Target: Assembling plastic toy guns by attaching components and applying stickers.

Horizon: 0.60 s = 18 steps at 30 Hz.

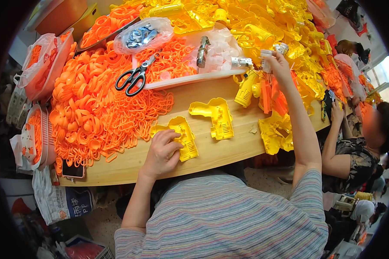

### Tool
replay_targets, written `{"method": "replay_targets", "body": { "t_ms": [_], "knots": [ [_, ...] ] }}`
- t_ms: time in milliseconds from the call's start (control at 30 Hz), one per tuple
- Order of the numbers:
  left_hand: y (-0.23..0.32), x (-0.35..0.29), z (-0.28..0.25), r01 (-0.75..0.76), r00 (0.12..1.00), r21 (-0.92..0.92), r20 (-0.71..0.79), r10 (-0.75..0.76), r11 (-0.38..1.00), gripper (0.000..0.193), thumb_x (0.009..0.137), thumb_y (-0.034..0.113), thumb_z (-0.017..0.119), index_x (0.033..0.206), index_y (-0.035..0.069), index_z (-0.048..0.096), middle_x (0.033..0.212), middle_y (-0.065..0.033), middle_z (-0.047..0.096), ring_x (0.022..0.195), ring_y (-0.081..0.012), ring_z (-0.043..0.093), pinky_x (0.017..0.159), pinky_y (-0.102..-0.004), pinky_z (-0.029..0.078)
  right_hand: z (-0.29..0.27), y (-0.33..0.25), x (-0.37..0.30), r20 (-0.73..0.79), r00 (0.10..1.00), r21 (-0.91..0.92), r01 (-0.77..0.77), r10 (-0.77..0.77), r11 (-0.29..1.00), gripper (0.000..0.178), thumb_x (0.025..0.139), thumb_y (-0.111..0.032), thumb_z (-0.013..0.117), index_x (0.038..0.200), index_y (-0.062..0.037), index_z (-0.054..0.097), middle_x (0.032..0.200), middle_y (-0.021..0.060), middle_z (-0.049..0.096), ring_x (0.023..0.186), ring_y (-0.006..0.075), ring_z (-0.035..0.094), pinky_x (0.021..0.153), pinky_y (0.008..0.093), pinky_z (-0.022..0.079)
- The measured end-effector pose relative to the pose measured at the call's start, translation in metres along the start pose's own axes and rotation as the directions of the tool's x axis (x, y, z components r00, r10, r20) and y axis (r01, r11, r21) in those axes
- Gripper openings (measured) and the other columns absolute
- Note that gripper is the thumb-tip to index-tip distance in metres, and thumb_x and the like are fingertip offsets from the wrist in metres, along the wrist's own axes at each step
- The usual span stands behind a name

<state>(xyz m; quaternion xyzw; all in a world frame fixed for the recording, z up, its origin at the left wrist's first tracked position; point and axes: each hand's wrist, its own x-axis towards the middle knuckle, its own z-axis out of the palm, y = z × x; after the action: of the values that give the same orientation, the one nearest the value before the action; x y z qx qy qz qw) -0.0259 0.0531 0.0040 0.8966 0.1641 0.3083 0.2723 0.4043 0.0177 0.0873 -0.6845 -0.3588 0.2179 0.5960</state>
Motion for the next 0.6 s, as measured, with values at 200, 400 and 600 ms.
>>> {"method": "replay_targets", "body": {
  "t_ms": [200,400,600],
  "knots": [
    [0.023,0.098,0.001,-0.176,0.983,-0.145,-0.081,0.165,0.974,0.016,0.073,0.001,0.065,0.088,0.004,0.065,0.093,-0.0124,0.064,0.088,-0.031,0.062,0.075,-0.0391,0.05,-0.042,0.019,0.02,-0.011,0.984,0.522,-0.145,0.176,0.841,0.029,0.092,-0.021,0.042,0.106,0.0009,0.053,0.083,0.0119,0.062,0.068,0.024,0.062,0.066,0.0364,0.054],
    [0.047,0.211,0.1,-0.145,0.989,-0.29,-0.072,0.129,0.946,0.021,0.08,0.021,0.069,0.09,0.003,0.066,0.087,-0.0158,0.061,0.08,-0.0331,0.062,0.068,-0.0408,0.05,-0.051,0.018,0.016,0.052,0.981,0.667,-0.172,0.186,0.725,0.031,0.093,-0.02,0.038,0.11,0.0014,0.052,0.088,0.013,0.063,0.076,0.0245,0.062,0.073,0.0393,0.054],
    [0.055,0.256,0.169,0.065,0.998,0.263,-0.033,-0.058,0.963,0.038,0.075,0.043,0.074,0.085,0.006,0.071,0.09,-0.0152,0.06,0.087,-0.0323,0.061,0.078,-0.0442,0.049,-0.051,0.023,0.01,0.1,0.985,0.753,-0.168,0.142,0.636,0.032,0.091,-0.021,0.04,0.108,0.0023,0.054,0.09,0.0131,0.063,0.079,0.0249,0.062,0.074,0.0389,0.054]
  ]
}}
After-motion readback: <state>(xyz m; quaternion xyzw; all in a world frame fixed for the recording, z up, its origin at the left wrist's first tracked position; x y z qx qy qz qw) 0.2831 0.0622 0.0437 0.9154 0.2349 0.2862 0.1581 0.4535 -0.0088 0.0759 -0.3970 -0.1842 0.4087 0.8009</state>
